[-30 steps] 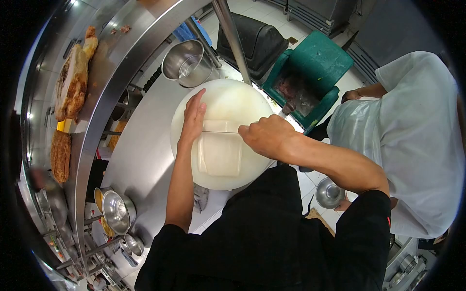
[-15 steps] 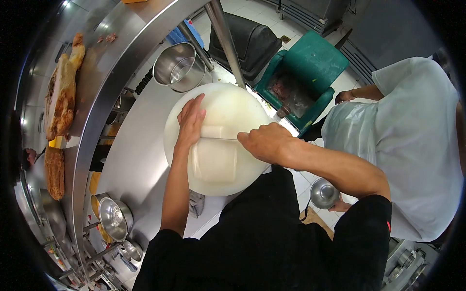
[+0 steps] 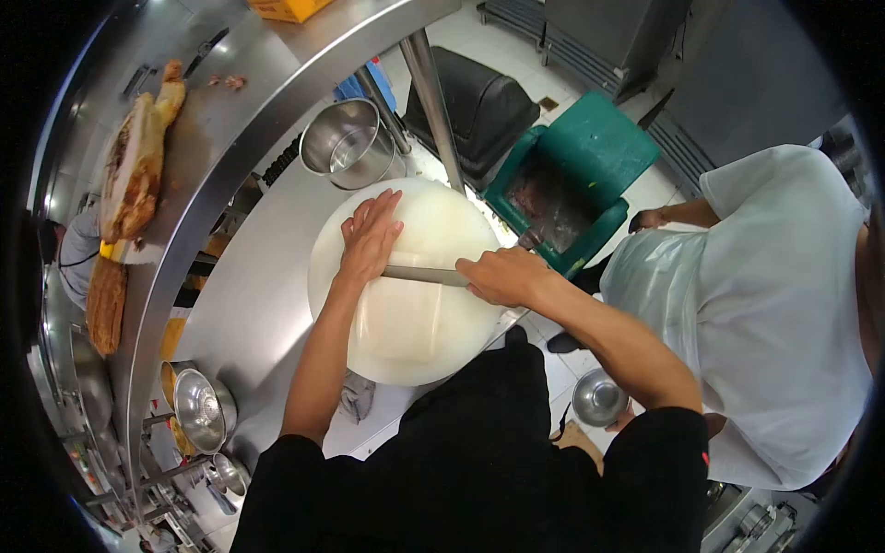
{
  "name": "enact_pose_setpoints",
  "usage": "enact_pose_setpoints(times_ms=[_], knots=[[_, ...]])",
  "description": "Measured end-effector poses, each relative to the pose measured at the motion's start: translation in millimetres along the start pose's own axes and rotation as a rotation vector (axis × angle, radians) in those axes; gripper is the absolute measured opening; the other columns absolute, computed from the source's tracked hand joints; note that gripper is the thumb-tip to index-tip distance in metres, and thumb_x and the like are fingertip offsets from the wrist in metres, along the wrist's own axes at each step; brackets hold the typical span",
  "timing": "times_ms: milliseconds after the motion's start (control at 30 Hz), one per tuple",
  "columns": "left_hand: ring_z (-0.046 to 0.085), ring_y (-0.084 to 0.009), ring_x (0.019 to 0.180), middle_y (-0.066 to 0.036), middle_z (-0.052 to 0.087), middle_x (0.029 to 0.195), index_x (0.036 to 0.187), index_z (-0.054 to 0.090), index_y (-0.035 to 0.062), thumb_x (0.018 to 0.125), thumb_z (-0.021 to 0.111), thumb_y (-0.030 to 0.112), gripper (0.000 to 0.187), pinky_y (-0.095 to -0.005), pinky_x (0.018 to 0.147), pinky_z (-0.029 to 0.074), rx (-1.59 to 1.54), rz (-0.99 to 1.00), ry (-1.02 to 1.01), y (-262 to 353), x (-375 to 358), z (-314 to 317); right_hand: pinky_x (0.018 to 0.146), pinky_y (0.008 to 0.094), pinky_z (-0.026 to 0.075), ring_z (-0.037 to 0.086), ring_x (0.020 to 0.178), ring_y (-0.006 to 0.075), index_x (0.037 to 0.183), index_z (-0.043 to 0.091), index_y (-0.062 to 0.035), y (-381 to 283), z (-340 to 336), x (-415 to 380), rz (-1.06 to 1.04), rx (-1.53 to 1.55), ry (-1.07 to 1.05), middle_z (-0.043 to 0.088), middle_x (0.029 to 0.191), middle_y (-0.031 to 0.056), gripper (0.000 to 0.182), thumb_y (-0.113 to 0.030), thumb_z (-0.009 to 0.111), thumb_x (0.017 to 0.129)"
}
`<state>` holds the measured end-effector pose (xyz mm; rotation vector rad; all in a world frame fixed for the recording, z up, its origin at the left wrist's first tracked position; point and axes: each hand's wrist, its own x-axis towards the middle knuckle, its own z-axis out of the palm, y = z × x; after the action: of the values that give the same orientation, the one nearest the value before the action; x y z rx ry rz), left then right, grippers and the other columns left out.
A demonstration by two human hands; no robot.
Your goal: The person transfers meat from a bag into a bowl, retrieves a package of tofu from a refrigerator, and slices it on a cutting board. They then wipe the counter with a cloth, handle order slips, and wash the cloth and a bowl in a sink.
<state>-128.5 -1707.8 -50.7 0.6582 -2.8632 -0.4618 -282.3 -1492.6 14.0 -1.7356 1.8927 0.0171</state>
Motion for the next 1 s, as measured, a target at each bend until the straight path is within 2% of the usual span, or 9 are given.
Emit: enact_pose_setpoints(times_ms=[167,300,367,500,600,667,733,833,1000], knots=[[0.032,-0.0312,0.135,-0.010,0.038,0.147,0.141,0.040,0.0140,0.095,0.049,0.027,0.049,-0.0494,0.105,0.026,-0.106,-0.010,0.037,-4.1,6.2,-14.8,0.072,0.0489,0.048,0.064,0.088,0.0385,0.098,0.056,-0.0075,9.7,-7.3,-12.7,-0.087,0.207,-0.015,0.067,0.087,0.0166,0.024,-0.030,0.059,0.090],[0.037,-0.0335,0.132,-0.013,0.045,0.141,0.139,0.043,0.0107,0.092,0.054,0.020,0.049,-0.0467,0.108,0.027,-0.141,0.072,0.349,18.9,-1.4,-87.8,0.062,0.0494,0.045,0.061,0.074,0.0410,0.090,0.054,-0.0065,19.1,-35.3,-44.1,-0.178,0.228,0.238,0.063,0.072,0.0172,0.025,-0.028,0.067,0.086],[0.037,-0.0337,0.131,-0.014,0.045,0.140,0.137,0.044,0.0081,0.092,0.054,0.019,0.048,-0.0455,0.108,0.028,-0.093,0.108,0.491,30.8,-15.3,-112.3,0.061,0.0491,0.046,0.062,0.072,0.0400,0.093,0.056,-0.0085,14.5,-49.3,-42.7,-0.034,0.084,0.282,0.063,0.072,0.0163,0.022,-0.025,0.067,0.084],[0.042,-0.0337,0.124,-0.016,0.050,0.133,0.131,0.051,0.0041,0.091,0.054,0.015,0.041,-0.0423,0.105,0.030,-0.164,-0.026,0.598,63.0,-68.6,-118.9,0.063,0.0483,0.048,0.065,0.073,0.0360,0.095,0.059,-0.0087,33.9,-27.6,8.9,-0.142,-0.091,0.517,0.065,0.077,0.0140,0.024,-0.024,0.069,0.079],[0.050,-0.0327,0.108,-0.015,0.058,0.114,0.116,0.059,0.0029,0.085,0.060,0.009,0.031,-0.0412,0.095,0.037,-0.103,-0.259,0.608,85.4,-132.0,-96.0,0.065,0.0458,0.048,0.066,0.074,0.0325,0.095,0.060,-0.0095,45.1,-3.6,41.7,-0.268,-0.111,0.681,0.065,0.080,0.0114,0.025,-0.023,0.070,0.077],[0.052,-0.0322,0.098,-0.013,0.060,0.105,0.108,0.061,0.0034,0.080,0.065,0.007,0.029,-0.0417,0.089,0.039,-0.093,-0.483,0.477,100.9,-178.1,-64.7,0.068,0.0417,0.045,0.064,0.081,0.0282,0.096,0.062,-0.0122,49.7,11.1,56.0,-0.312,-0.128,0.731,0.065,0.085,0.0061,0.025,-0.021,0.072,0.074],[0.052,-0.0320,0.096,-0.012,0.060,0.104,0.106,0.062,0.0044,0.075,0.071,0.011,0.032,-0.0414,0.086,0.041,-0.065,-0.463,0.344,115.0,-210.0,-33.5,0.069,0.0408,0.045,0.062,0.084,0.0272,0.097,0.062,-0.0130,51.8,18.5,63.2,-0.320,-0.133,0.786,0.065,0.085,0.0047,0.027,-0.020,0.072,0.074],[0.052,-0.0314,0.099,-0.011,0.060,0.105,0.107,0.063,0.0058,0.073,0.076,0.015,0.038,-0.0419,0.086,0.040,-0.011,-0.457,0.374,129.0,-233.5,6.1,0.072,0.0395,0.043,0.057,0.090,0.0243,0.103,0.064,-0.0147,52.2,25.3,65.9,-0.318,-0.167,0.792,0.067,0.091,0.0028,0.031,-0.019,0.072,0.074],[0.051,-0.0294,0.104,-0.009,0.061,0.110,0.111,0.063,0.0077,0.073,0.077,0.022,0.043,-0.0435,0.088,0.038,0.031,-0.466,0.458,129.5,-224.8,35.5,0.077,0.0423,0.045,0.057,0.094,0.0276,0.108,0.065,-0.0090,13.7,35.7,25.5,-0.199,-0.064,1.052,0.066,0.096,0.0096,0.037,-0.012,0.073,0.072]])
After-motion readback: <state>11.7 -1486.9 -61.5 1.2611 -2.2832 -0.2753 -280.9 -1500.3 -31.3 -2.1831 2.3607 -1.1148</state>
